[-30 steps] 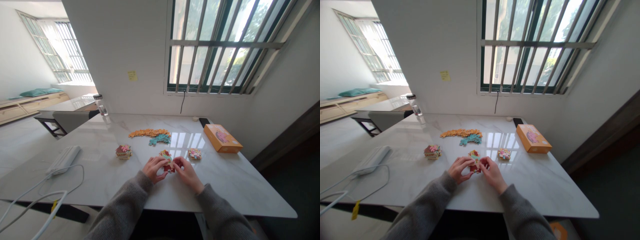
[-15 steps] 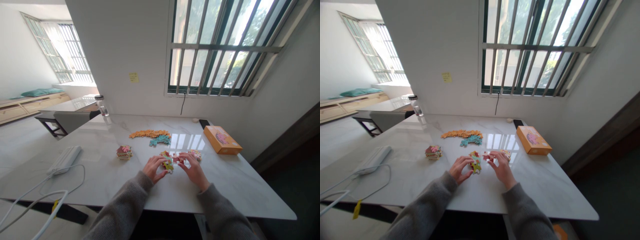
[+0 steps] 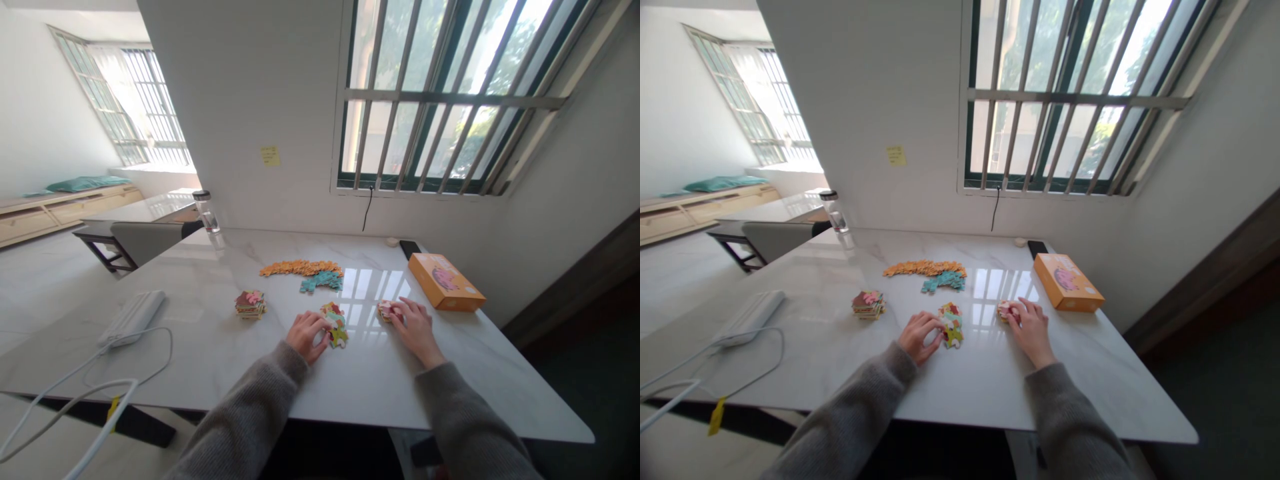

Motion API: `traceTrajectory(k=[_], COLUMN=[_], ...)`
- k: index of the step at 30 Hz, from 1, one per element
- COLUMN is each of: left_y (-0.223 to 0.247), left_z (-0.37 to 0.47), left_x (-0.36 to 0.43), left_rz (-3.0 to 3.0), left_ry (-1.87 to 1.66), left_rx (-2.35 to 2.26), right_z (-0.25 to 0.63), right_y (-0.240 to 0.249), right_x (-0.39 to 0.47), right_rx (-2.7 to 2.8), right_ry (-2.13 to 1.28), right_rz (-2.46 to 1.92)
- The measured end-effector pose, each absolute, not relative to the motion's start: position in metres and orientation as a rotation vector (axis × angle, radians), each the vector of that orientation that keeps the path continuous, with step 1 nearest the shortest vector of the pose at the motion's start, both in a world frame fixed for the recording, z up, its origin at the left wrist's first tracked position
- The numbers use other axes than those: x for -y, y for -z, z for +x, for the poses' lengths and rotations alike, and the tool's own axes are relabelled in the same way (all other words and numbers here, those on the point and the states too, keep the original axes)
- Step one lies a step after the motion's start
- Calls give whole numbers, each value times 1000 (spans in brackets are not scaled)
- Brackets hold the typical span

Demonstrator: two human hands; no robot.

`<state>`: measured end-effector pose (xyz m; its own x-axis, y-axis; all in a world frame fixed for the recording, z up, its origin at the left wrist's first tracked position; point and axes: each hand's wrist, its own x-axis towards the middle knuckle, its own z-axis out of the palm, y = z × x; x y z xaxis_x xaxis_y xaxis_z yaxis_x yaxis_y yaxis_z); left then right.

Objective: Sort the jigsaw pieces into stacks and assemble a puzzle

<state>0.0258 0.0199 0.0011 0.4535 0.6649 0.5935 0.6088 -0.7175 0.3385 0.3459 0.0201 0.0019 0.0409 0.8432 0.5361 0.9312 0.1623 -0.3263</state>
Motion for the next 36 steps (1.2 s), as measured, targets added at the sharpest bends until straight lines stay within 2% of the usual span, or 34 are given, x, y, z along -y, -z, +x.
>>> traceTrajectory(k=[4,9,20,25,36], left_y=[6,19,19,12,0], left_z=[26,26,26,27,28], left_x=[-23,-29,-29,-24,-18], left_rz=[2639,2674,2689,2598,2636], left_ry=[-1059,-987,-969,-1168,-1203], left_rx=[-1172,-1147,-1083,-1083,-841], right_z=[312,264,241,242,239], right_y=[-8,-10,-8,-12,-17], right_x=[-9,5,3,3,8], right_rx=[1857,2136,1910,1765,1705], right_ry=[206,-161,-790,-930,-1114], right_rz=[-1545,-1292,-1151,-1042,-973])
